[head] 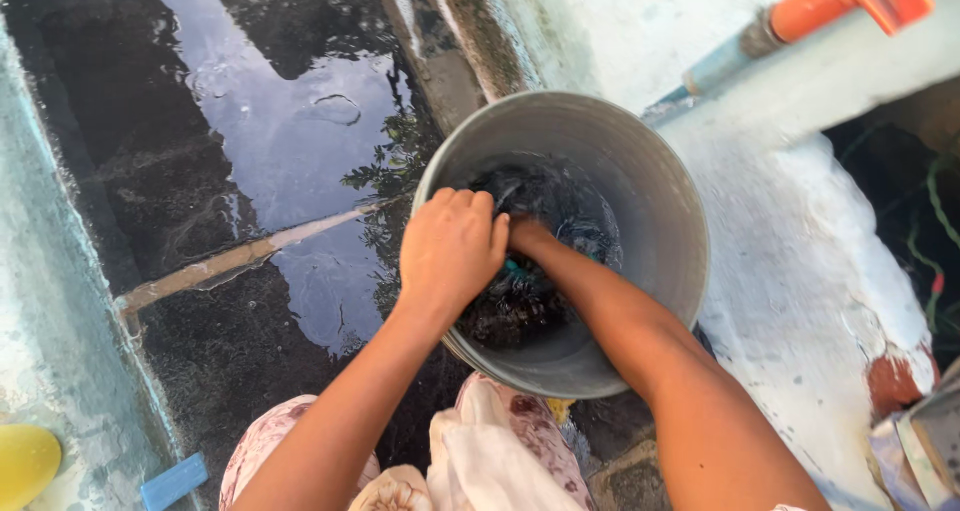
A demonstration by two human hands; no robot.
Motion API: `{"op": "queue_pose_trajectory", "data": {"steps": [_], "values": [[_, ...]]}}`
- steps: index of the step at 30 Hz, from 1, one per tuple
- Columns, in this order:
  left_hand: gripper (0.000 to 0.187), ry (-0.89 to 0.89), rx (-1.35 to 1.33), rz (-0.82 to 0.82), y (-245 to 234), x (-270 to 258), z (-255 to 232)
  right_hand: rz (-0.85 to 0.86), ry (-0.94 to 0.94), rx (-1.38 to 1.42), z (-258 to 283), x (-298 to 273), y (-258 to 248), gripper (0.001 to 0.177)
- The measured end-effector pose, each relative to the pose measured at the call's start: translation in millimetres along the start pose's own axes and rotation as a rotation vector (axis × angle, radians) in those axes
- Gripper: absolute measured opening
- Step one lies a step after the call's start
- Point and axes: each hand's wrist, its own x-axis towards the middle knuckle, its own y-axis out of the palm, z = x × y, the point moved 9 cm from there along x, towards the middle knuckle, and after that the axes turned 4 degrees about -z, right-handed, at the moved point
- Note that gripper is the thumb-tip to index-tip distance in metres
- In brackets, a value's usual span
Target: The person washes clothes by hand at a ground-level washing area, using a blue soap bar and a yellow sponge to scrub a dark fabric against the floor before rinsing it in a bucket of water.
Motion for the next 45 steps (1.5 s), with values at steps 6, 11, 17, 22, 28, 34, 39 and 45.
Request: {"op": "queue_pose_trajectory", "data": {"steps": [6, 11, 17, 22, 28, 34, 39, 45], "values": [[0.024, 0.034, 0.034, 0.015, 8.2, 0.6, 0.9, 0.037, -0.139, -0.102, 16.6, 11.7, -26.6, 0.039], [0.015, 0.010, 0.037, -0.029, 6.6, 1.2, 2.9, -0.101, -0.164, -0.065, 24.1, -66.8, -132.2, 0.049], [0.034, -0.064, -0.043, -0.088, -7.1, 0.6, 2.5, -0.342, -0.087, 0.129, 40.1, -255.8, -278.2, 0.041], [0.043, -0.107, -0.075, -0.083, -7.9, -2.8, 5.5, -0.552, -0.094, 0.245, 48.7, -368.9, -361.5, 0.028], [0.034, -0.066, -0.067, -0.133, -6.4, -5.0, 6.4, -0.910, -0.356, 0.439, 53.4, -482.0, -453.8, 0.044], [0.034, -0.106, -0.121, -0.120, -7.6, -6.6, 12.2, -1.039, -0.211, 0.217, 58.6, -508.2, -470.4, 0.055], [0.046, -0.072, -0.171, -0.251, -18.9, -8.8, 9.3, -0.845, -0.340, 0.276, 67.2, -417.4, -386.2, 0.059], [0.041, -0.098, -0.127, -0.139, -15.1, -2.8, 6.8, -0.243, -0.174, -0.064, 56.2, -256.0, -211.2, 0.065]]}}
